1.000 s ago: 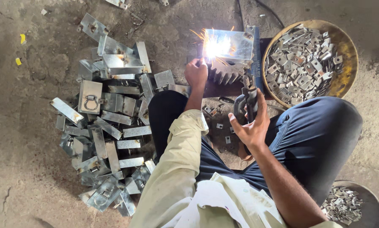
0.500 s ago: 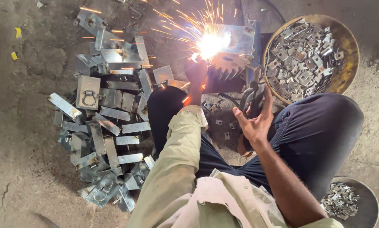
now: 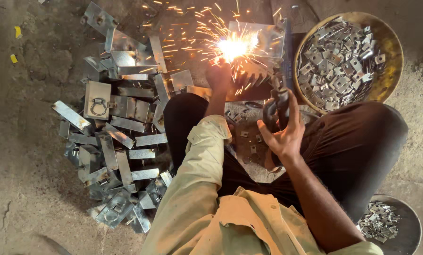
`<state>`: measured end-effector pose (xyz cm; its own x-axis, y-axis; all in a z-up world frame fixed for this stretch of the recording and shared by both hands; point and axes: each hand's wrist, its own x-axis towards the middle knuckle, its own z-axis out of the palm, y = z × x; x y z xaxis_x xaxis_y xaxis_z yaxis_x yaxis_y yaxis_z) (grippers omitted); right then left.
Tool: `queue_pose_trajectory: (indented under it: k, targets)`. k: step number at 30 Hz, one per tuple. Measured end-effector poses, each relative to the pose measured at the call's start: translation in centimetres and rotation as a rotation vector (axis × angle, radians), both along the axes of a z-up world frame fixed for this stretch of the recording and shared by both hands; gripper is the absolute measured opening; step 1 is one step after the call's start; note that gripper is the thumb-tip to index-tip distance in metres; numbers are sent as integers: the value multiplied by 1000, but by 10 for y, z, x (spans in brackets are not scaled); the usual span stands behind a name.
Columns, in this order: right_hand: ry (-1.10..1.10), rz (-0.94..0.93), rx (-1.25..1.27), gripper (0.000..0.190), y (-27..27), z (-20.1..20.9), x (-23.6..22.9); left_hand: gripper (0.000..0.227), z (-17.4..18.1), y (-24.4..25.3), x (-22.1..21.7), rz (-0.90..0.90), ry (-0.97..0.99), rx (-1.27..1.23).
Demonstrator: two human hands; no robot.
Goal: The person sits on the floor and uses a handheld welding tool to attach small metal brackets to rectangular metal plates. They pick up a plate, position a bracket, weld it, and then place the finished piece into a pile. The process is repeated continuously.
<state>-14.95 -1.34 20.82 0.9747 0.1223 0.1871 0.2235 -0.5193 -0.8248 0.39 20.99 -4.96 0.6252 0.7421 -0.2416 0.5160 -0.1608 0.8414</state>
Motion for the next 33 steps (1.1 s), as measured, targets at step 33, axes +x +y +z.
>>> queue_pose_trajectory:
  k: [33]
  targets:
    - [40, -427, 868, 98, -51, 0, 25, 79, 39, 89, 86, -527, 162, 295]
